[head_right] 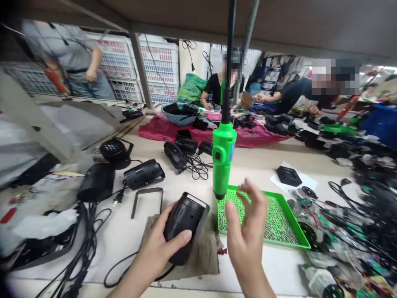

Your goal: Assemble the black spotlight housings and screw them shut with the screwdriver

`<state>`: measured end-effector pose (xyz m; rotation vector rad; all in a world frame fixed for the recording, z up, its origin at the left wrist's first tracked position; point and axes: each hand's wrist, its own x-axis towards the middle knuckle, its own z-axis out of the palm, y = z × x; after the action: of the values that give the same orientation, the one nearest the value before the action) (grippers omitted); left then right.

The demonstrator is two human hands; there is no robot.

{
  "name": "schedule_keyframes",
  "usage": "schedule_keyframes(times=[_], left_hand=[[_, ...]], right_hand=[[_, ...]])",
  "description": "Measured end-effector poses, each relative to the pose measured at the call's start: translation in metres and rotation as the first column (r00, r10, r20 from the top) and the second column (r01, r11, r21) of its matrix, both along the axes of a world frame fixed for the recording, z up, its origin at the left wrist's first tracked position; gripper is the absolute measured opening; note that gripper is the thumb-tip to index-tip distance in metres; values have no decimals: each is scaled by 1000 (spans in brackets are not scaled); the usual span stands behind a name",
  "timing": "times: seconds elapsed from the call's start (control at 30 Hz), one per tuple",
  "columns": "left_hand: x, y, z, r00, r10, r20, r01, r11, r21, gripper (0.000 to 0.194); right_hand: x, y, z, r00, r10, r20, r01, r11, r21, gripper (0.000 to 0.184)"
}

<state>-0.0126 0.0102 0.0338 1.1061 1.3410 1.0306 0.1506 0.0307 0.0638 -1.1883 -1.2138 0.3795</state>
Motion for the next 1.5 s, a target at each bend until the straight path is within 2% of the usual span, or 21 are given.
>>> schedule_keyframes(times=[0.07, 0.1, 0.2, 0.3, 0.37, 0.43, 0.5, 0.57, 0.63, 0.7, 0.83, 0.9, 1.0, 1.07, 1.17, 1.27, 1.37, 1.43, 1.5], left_hand=[[4, -1, 1, 986, 30, 165, -27, 999, -18, 79], [6, -3, 2, 975, 46, 219, -41, 999, -27, 80], [12, -10, 4, 920, 115, 375, -94, 993, -74, 70], [14, -13, 6, 776, 196, 600, -108, 978, -179, 63], [14, -12, 6, 647, 194, 738, -5, 968, -251, 61], [17, -10, 4, 520, 196, 831, 128, 944, -303, 65], [20, -10, 1, 433, 258, 864, 160, 921, -356, 72], [24, -12, -4, 400, 331, 855, 95, 913, -398, 74], [26, -15, -8, 378, 345, 859, 42, 921, -388, 74], [26, -17, -11, 338, 347, 875, 18, 927, -375, 74], [25, -17, -13, 244, 408, 880, -64, 912, -405, 70], [25, -17, -12, 221, 404, 888, -60, 914, -401, 71], [23, -17, -10, 222, 389, 894, -22, 919, -395, 72], [22, -16, -8, 220, 388, 895, -47, 921, -387, 71], [20, -16, -8, 201, 381, 903, -69, 925, -374, 71], [21, -17, -9, 205, 431, 879, -99, 902, -420, 69], [23, -18, -11, 209, 469, 858, -141, 883, -448, 66], [24, -17, -12, 208, 432, 877, -148, 901, -409, 64], [23, -16, -11, 205, 386, 899, -142, 921, -363, 64]], right_hand=[[-9, -21, -21, 994, 110, 13, -105, 975, -197, 46], [-15, -29, -30, 983, 175, -50, -182, 936, -301, 49], [-27, -40, -45, 943, 202, -265, -302, 853, -425, 70], [-26, -36, -43, 853, 166, -494, -421, 780, -464, 78], [-21, -32, -39, 789, 178, -588, -509, 726, -463, 74], [-17, -29, -34, 804, 227, -550, -530, 692, -490, 70], [-18, -28, -32, 884, 270, -381, -449, 714, -537, 70], [-21, -28, -32, 936, 300, -183, -351, 763, -543, 76], [-25, -30, -33, 935, 353, -30, -315, 790, -527, 85], [-31, -34, -33, 921, 387, 49, -310, 801, -512, 89], [-41, -43, -30, 911, 413, -3, -362, 792, -491, 78], [-47, -48, -28, 914, 405, -30, -367, 791, -490, 76], [-52, -53, -26, 929, 368, -22, -335, 817, -470, 76], [-52, -54, -26, 930, 366, -32, -338, 819, -464, 76], [-48, -52, -29, 922, 377, -83, -368, 795, -482, 75], [-46, -51, -34, 911, 393, -125, -398, 763, -509, 76], [-48, -52, -35, 928, 365, -72, -354, 807, -473, 76], [-51, -54, -33, 936, 350, -17, -322, 838, -441, 75], [-51, -54, -29, 938, 348, -9, -317, 844, -434, 73]])
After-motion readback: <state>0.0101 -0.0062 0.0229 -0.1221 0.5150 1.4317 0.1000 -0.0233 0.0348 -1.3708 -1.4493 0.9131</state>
